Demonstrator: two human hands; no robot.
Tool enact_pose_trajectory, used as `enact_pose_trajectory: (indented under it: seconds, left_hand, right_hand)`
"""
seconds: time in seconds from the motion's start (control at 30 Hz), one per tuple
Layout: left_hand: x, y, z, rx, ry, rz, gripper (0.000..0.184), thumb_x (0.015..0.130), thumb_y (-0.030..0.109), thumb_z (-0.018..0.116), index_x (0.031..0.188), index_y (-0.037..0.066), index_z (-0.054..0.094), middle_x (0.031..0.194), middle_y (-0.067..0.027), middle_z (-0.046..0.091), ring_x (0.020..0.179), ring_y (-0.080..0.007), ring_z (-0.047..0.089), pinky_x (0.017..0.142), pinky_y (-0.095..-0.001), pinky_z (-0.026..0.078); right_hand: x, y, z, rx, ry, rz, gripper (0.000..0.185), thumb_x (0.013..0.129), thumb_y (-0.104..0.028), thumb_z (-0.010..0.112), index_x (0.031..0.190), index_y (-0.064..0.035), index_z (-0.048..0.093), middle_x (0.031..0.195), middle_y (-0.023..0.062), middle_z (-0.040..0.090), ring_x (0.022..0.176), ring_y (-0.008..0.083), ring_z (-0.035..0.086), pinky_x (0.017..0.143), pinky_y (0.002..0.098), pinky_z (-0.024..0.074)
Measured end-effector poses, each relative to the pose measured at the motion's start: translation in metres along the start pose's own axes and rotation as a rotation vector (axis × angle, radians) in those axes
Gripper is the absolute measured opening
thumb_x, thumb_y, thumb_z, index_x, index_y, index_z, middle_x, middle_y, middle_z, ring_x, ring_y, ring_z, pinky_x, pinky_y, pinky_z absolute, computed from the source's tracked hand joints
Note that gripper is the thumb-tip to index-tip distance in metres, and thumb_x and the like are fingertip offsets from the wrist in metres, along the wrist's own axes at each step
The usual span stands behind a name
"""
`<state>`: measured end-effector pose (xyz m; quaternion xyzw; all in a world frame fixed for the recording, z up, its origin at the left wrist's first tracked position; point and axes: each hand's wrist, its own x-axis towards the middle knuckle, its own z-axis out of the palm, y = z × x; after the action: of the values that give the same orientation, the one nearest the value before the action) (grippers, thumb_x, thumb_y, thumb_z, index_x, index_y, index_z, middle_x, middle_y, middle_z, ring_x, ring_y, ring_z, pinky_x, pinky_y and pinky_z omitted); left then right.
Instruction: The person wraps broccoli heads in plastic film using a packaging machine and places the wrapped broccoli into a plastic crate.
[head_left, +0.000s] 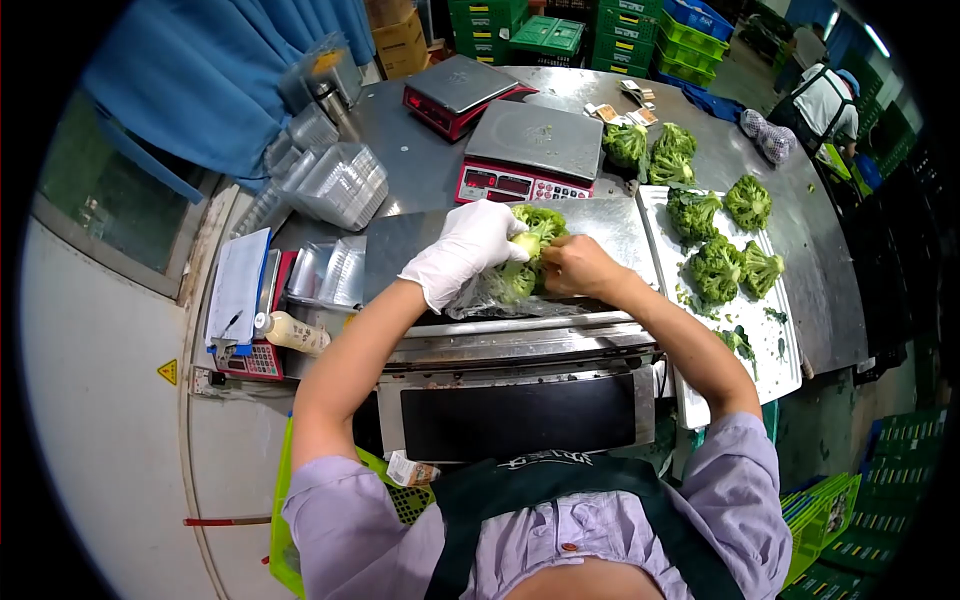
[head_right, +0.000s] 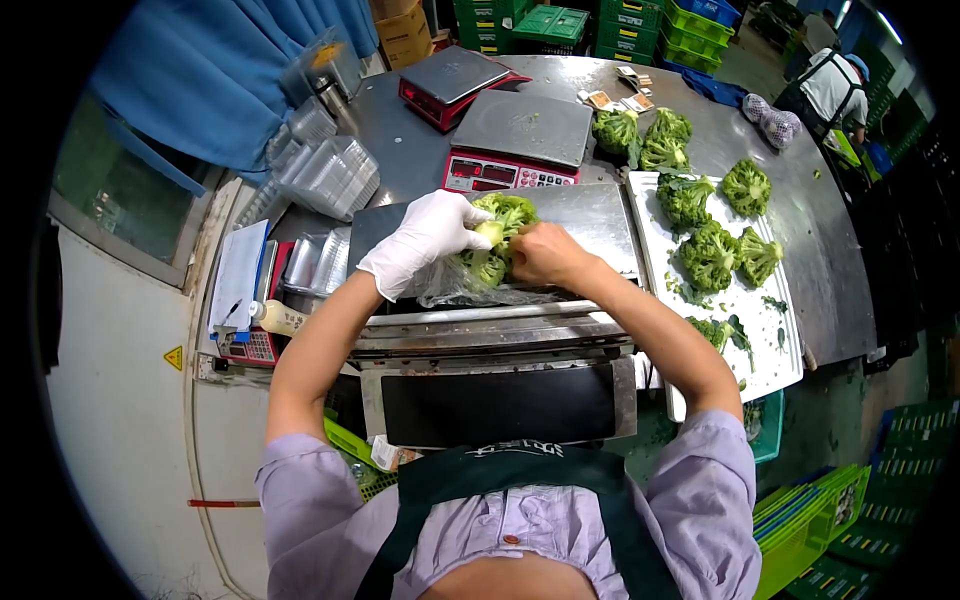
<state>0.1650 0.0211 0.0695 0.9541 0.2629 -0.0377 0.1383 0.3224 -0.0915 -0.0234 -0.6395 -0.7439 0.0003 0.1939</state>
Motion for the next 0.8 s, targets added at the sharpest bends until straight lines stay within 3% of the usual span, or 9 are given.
enact_pose_trajectory:
  seconds: [0.07, 0.13, 0.27, 0.4, 0.53, 0.6, 0.63, 0.73, 0.8]
  left_hand:
    - [-0.001, -0.007, -0.001, -0.007, -0.001, -0.005, 0.046, 0.064, 0.039, 0.078, 0.106, 0.023, 0.068, 0.085, -0.0111, 0.067, 0.078, -0.0271, 0.065, 0.072, -0.034, 0.05]
    - [-0.003, -0.014, -0.002, -0.052, 0.001, -0.006, 0.046, 0.063, 0.036, 0.079, 0.105, 0.023, 0.068, 0.085, -0.0112, 0.067, 0.077, -0.0266, 0.065, 0.072, -0.0334, 0.05]
    - [-0.007, -0.026, -0.003, -0.111, 0.015, -0.037, 0.043, 0.064, 0.033, 0.079, 0.105, 0.022, 0.068, 0.084, -0.0122, 0.067, 0.075, -0.0257, 0.065, 0.072, -0.0327, 0.05]
    - [-0.007, -0.028, -0.002, -0.144, -0.03, -0.095, 0.044, 0.063, 0.037, 0.079, 0.104, 0.024, 0.069, 0.092, -0.0078, 0.067, 0.083, -0.0244, 0.064, 0.076, -0.0342, 0.05]
    - [-0.012, -0.025, -0.004, -0.15, 0.032, -0.069, 0.042, 0.065, 0.03, 0.079, 0.105, 0.021, 0.068, 0.084, -0.0128, 0.068, 0.075, -0.0248, 0.065, 0.073, -0.0321, 0.05]
    - [-0.013, -0.025, -0.003, -0.154, 0.034, -0.073, 0.042, 0.065, 0.03, 0.079, 0.105, 0.02, 0.068, 0.084, -0.013, 0.068, 0.075, -0.0249, 0.065, 0.073, -0.0319, 0.05]
    - [-0.013, -0.025, -0.003, -0.157, 0.036, -0.073, 0.042, 0.065, 0.03, 0.079, 0.105, 0.02, 0.068, 0.084, -0.013, 0.068, 0.075, -0.0249, 0.065, 0.073, -0.0319, 0.05]
    - [-0.009, -0.027, -0.004, -0.154, -0.009, -0.086, 0.043, 0.063, 0.036, 0.078, 0.102, 0.023, 0.07, 0.091, -0.0086, 0.068, 0.083, -0.0245, 0.064, 0.076, -0.034, 0.05]
    - [-0.008, -0.027, -0.003, -0.138, -0.009, -0.068, 0.042, 0.062, 0.035, 0.079, 0.102, 0.021, 0.07, 0.09, -0.0091, 0.068, 0.082, -0.0246, 0.064, 0.076, -0.034, 0.05]
  right_hand:
    - [-0.006, 0.015, -0.005, 0.446, -0.043, -0.02, 0.012, 0.064, -0.007, 0.059, 0.072, 0.0009, 0.064, 0.066, 0.0142, 0.062, 0.059, 0.0269, 0.06, 0.057, 0.0365, 0.0488]
    - [-0.014, 0.016, -0.029, 0.531, -0.135, 0.138, 0.012, 0.069, -0.007, 0.061, 0.075, 0.0014, 0.065, 0.063, 0.0088, 0.062, 0.056, 0.0145, 0.06, 0.053, 0.0294, 0.0484]
    - [-0.032, 0.031, -0.047, 0.925, -0.175, 0.511, 0.009, 0.075, -0.004, 0.059, 0.077, 0.0026, 0.063, 0.065, 0.0063, 0.062, 0.056, 0.0101, 0.06, 0.049, 0.0223, 0.049]
    - [-0.053, 0.03, -0.063, 1.006, -0.266, 0.535, 0.008, 0.075, -0.003, 0.058, 0.077, 0.0025, 0.062, 0.065, 0.0068, 0.062, 0.053, 0.0098, 0.058, 0.048, 0.0217, 0.0463]
    - [-0.089, 0.009, -0.101, 0.54, -0.762, 0.441, 0.012, 0.075, -0.006, 0.059, 0.082, 0.0, 0.067, 0.073, 0.0071, 0.066, 0.059, 0.0111, 0.06, 0.054, 0.0251, 0.0496]
    - [-0.12, 0.009, -0.102, 0.339, -1.147, 0.202, 0.021, 0.076, -0.021, 0.064, 0.092, -0.0088, 0.07, 0.086, 0.0076, 0.07, 0.075, 0.0181, 0.065, 0.067, 0.0324, 0.0521]
    - [-0.133, 0.007, -0.101, 0.193, -1.328, 0.238, 0.022, 0.077, -0.025, 0.064, 0.094, -0.0117, 0.07, 0.09, 0.0064, 0.069, 0.081, 0.0208, 0.065, 0.072, 0.0329, 0.0514]
    - [-0.145, -0.003, -0.109, -0.065, -1.159, 0.343, 0.023, 0.076, -0.026, 0.066, 0.094, -0.0128, 0.071, 0.09, 0.0072, 0.069, 0.084, 0.0224, 0.066, 0.075, 0.0326, 0.0513]
    - [-0.134, -0.005, -0.116, 0.081, -0.876, 0.255, 0.02, 0.076, -0.023, 0.066, 0.092, -0.0118, 0.071, 0.084, 0.0085, 0.069, 0.077, 0.0225, 0.066, 0.071, 0.0328, 0.052]
